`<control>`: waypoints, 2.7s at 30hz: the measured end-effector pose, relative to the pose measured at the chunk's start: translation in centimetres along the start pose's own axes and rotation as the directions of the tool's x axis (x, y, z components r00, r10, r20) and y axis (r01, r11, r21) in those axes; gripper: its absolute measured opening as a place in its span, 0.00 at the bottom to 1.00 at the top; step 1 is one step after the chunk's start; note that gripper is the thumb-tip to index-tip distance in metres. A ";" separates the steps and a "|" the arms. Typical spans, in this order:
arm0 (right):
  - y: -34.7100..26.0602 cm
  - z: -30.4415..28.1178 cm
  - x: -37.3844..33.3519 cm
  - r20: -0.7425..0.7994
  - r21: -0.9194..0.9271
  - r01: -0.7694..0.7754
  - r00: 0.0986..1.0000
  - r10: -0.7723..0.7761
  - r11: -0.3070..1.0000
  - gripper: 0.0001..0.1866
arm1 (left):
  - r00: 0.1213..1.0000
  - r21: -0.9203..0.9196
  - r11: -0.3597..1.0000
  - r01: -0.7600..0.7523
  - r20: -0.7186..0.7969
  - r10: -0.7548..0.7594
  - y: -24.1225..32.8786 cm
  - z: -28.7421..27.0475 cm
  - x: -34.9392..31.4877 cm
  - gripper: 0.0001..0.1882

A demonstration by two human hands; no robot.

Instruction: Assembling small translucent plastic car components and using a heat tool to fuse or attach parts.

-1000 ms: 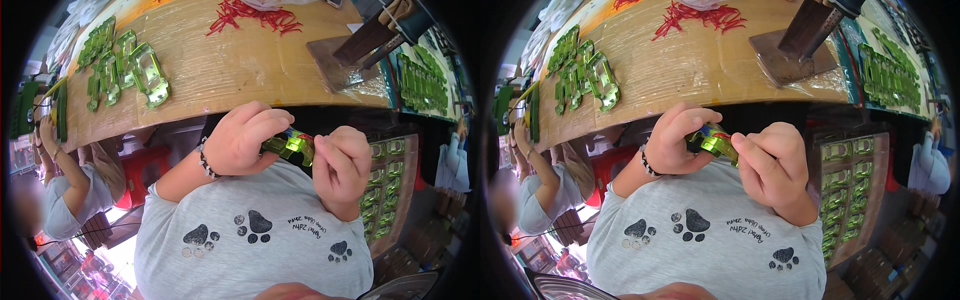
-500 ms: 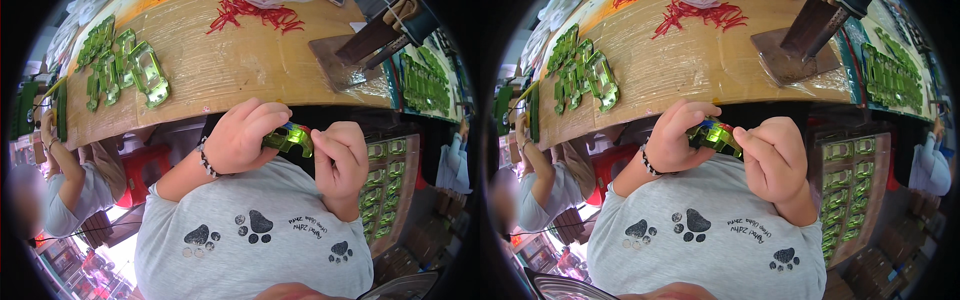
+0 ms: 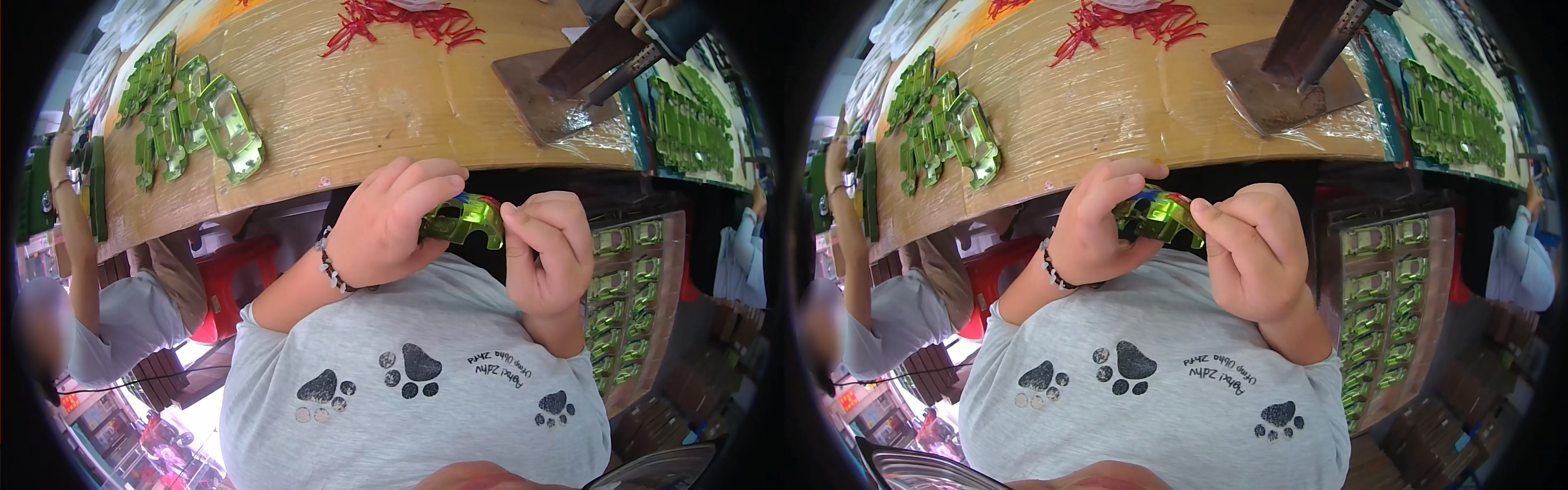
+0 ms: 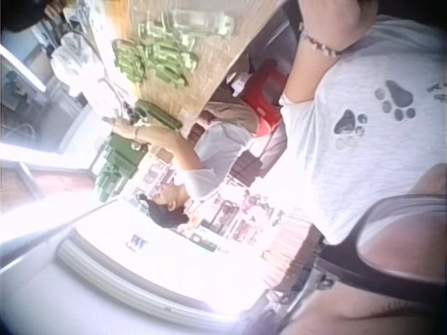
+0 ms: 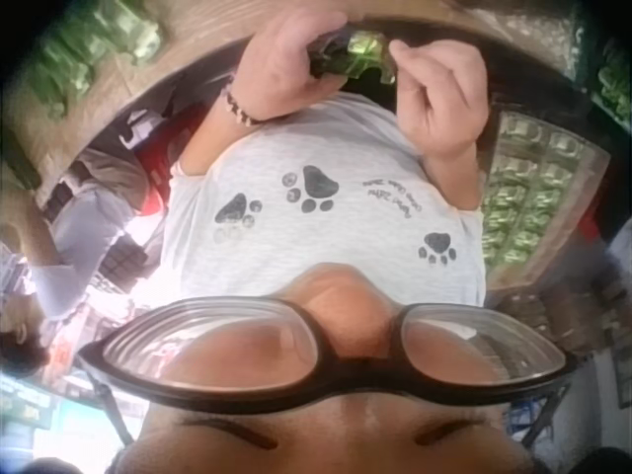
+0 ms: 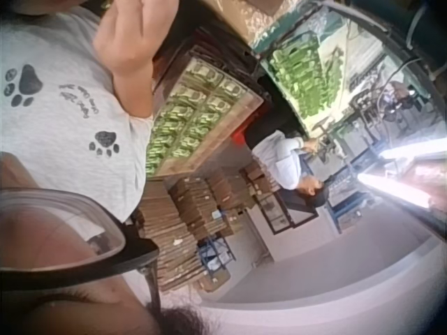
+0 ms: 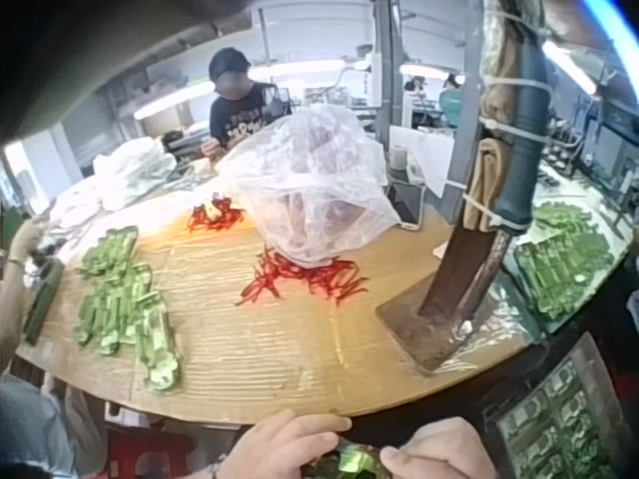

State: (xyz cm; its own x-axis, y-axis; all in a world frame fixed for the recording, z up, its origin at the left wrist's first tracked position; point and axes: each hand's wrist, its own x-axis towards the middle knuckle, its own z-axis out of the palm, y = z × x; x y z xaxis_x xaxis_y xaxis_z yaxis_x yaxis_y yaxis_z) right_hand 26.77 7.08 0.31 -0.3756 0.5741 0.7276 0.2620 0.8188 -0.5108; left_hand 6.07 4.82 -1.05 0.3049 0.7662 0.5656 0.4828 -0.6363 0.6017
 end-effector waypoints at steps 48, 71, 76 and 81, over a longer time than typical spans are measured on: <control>3.5 -1.8 -0.4 0.212 0.957 -0.289 0.613 0.761 -0.033 0.46 | 0.746 -0.799 -0.191 0.571 0.602 -0.286 1.0 2.8 8.7 0.33; 1.2 -3.4 3.3 0.174 0.950 -0.310 0.601 0.780 0.027 0.43 | 0.784 -0.850 -0.054 0.524 0.506 -0.360 1.9 3.5 9.8 0.39; 1.3 -3.4 3.4 0.189 0.934 -0.353 0.624 0.758 0.058 0.39 | 0.786 -0.858 -0.066 0.509 0.495 -0.369 1.8 3.5 9.7 0.36; 1.9 -3.2 2.8 0.239 0.955 -0.288 0.619 0.748 -0.066 0.35 | 0.799 -0.861 -0.052 0.505 0.489 -0.351 1.4 3.9 9.8 0.33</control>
State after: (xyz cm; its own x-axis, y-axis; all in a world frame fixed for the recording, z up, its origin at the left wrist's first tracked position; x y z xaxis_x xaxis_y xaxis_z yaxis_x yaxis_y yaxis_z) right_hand 29.07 10.23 2.90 -0.2486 0.9677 -0.0413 -0.7583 -0.2209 -0.6133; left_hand 12.89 11.78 3.12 0.4758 0.8788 -0.0353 -0.5782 0.3428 0.7404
